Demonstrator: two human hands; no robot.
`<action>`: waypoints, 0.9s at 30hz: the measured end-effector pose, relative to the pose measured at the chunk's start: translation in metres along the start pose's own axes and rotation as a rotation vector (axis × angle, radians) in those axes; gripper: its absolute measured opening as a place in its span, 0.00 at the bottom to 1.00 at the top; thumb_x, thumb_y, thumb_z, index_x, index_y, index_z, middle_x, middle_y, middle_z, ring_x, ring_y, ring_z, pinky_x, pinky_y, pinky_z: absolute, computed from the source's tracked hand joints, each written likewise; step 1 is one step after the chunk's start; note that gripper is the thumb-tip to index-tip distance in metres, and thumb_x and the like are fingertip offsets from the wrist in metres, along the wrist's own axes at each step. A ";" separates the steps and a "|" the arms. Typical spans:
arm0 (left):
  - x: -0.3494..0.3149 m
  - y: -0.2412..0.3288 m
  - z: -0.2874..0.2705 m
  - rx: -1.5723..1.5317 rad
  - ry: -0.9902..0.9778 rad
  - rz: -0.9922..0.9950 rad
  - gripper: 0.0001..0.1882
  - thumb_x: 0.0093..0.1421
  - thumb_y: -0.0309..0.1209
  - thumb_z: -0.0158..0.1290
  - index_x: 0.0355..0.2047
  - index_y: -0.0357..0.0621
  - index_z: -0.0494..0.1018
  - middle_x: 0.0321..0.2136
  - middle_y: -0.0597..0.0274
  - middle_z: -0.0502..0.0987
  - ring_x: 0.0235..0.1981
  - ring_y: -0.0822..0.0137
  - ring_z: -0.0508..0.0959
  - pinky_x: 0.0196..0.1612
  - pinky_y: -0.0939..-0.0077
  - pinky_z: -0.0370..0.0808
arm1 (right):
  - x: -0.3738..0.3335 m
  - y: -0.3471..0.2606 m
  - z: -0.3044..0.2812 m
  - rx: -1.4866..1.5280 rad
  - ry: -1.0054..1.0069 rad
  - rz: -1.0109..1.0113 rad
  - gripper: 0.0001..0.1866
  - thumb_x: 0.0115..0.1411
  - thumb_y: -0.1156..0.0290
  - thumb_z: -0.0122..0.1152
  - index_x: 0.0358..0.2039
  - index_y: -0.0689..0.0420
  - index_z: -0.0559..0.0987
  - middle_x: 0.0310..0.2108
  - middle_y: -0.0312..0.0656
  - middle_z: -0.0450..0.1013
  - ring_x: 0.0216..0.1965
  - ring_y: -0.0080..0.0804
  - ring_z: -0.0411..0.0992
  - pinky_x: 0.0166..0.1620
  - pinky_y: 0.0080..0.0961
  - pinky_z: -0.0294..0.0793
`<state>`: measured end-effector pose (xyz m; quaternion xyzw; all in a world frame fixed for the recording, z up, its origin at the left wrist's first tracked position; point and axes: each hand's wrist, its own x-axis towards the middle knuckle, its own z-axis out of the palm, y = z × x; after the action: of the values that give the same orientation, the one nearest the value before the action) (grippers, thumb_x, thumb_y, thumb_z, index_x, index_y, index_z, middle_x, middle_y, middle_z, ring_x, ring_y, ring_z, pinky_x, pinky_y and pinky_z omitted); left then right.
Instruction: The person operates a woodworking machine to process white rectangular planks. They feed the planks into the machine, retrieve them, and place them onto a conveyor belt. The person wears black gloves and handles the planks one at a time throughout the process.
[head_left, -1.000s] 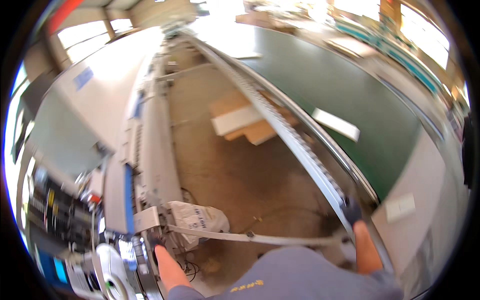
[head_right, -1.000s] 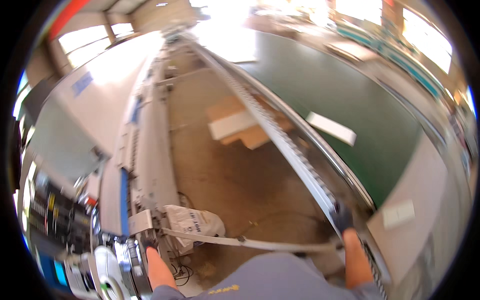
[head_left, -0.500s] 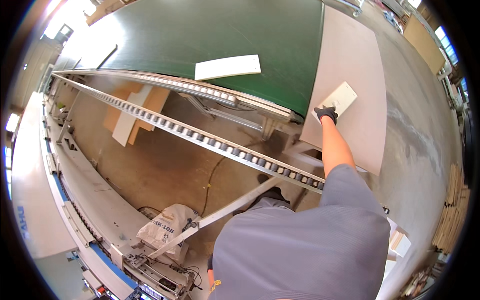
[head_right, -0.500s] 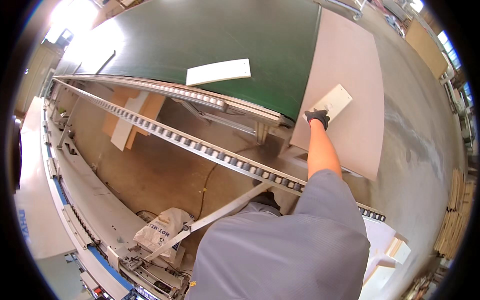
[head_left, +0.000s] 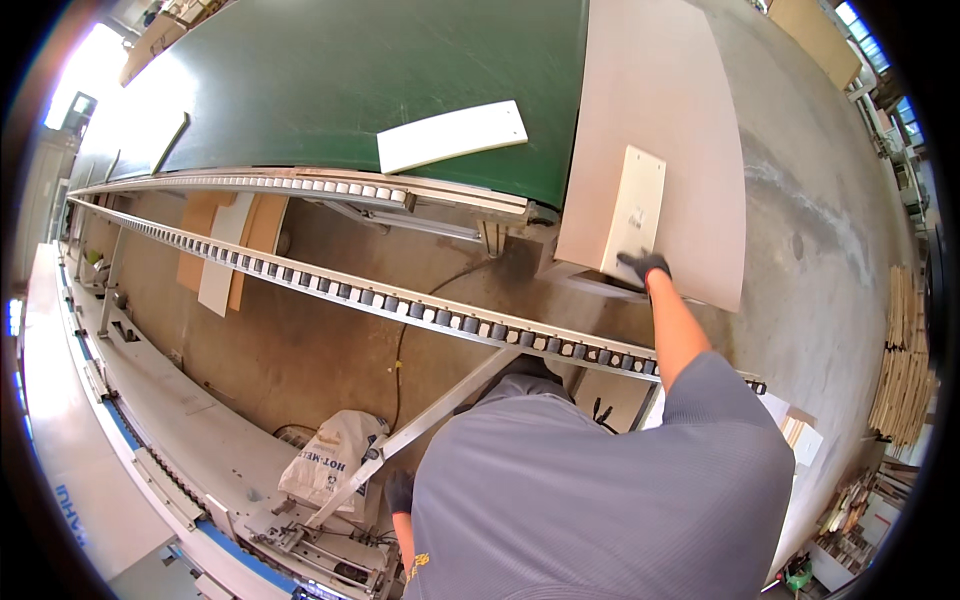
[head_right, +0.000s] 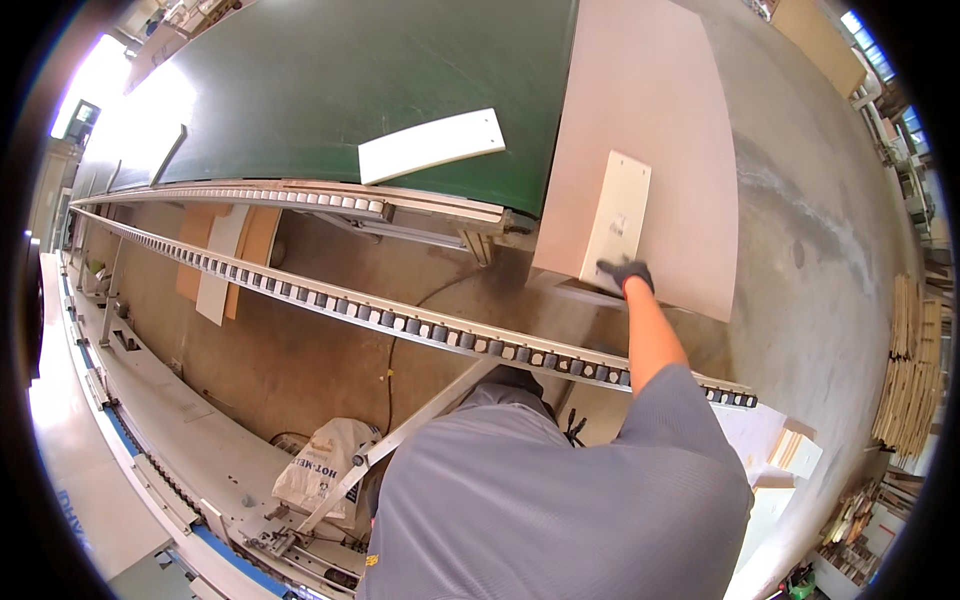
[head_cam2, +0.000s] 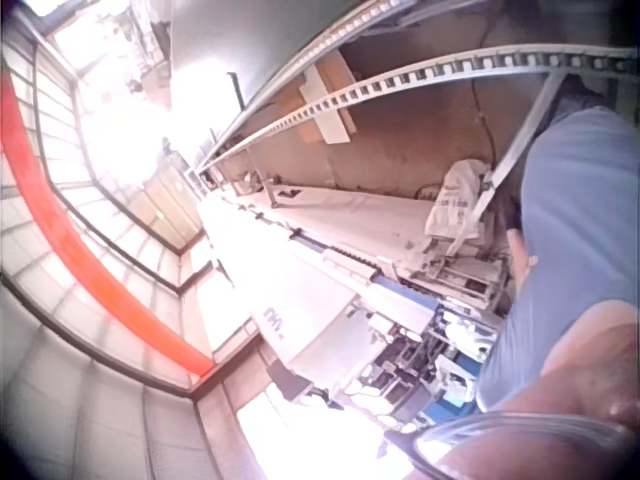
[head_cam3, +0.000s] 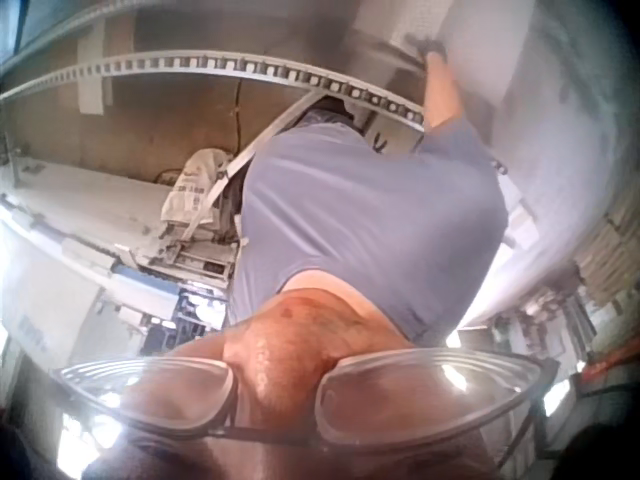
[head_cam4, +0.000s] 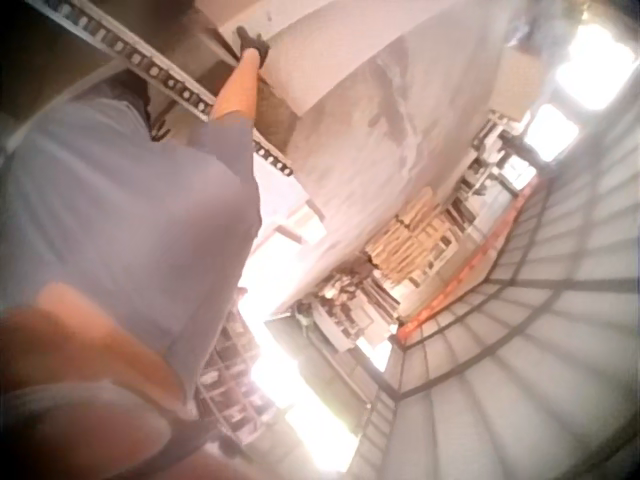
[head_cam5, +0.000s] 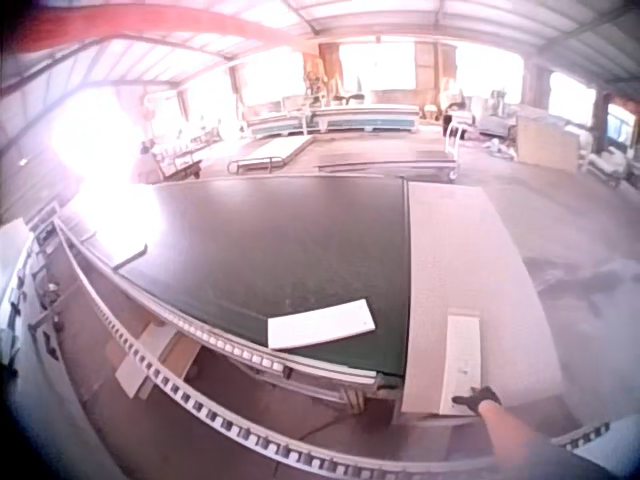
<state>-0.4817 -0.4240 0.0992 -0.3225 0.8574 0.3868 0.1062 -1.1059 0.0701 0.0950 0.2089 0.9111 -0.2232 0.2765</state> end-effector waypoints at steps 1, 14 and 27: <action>0.013 0.002 0.002 0.066 0.026 0.121 0.11 0.61 0.34 0.51 0.36 0.38 0.71 0.34 0.43 0.73 0.33 0.43 0.73 0.36 0.55 0.71 | -0.011 0.007 0.003 0.028 -0.030 0.027 0.53 0.41 0.36 0.72 0.62 0.59 0.70 0.63 0.53 0.65 0.63 0.43 0.66 0.65 0.32 0.64; 0.098 0.188 -0.050 -0.749 -0.115 0.053 0.28 0.65 0.40 0.53 0.58 0.31 0.67 0.48 0.50 0.77 0.48 0.68 0.77 0.50 0.76 0.73 | -0.180 -0.072 -0.026 1.383 -0.323 -0.347 0.08 0.60 0.71 0.62 0.39 0.56 0.76 0.24 0.30 0.71 0.13 0.18 0.61 0.16 0.18 0.59; 0.007 0.242 -0.174 -0.806 0.829 0.238 0.17 0.57 0.30 0.64 0.45 0.35 0.76 0.34 0.61 0.81 0.35 0.70 0.79 0.38 0.73 0.77 | -0.424 -0.200 0.120 0.525 -0.995 -0.958 0.16 0.58 0.73 0.62 0.46 0.60 0.72 0.26 0.29 0.65 0.24 0.15 0.62 0.26 0.16 0.63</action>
<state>-0.6291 -0.4351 0.3586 -0.3630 0.6430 0.5333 -0.4127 -0.8353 -0.2636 0.3170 -0.2783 0.5858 -0.5986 0.4702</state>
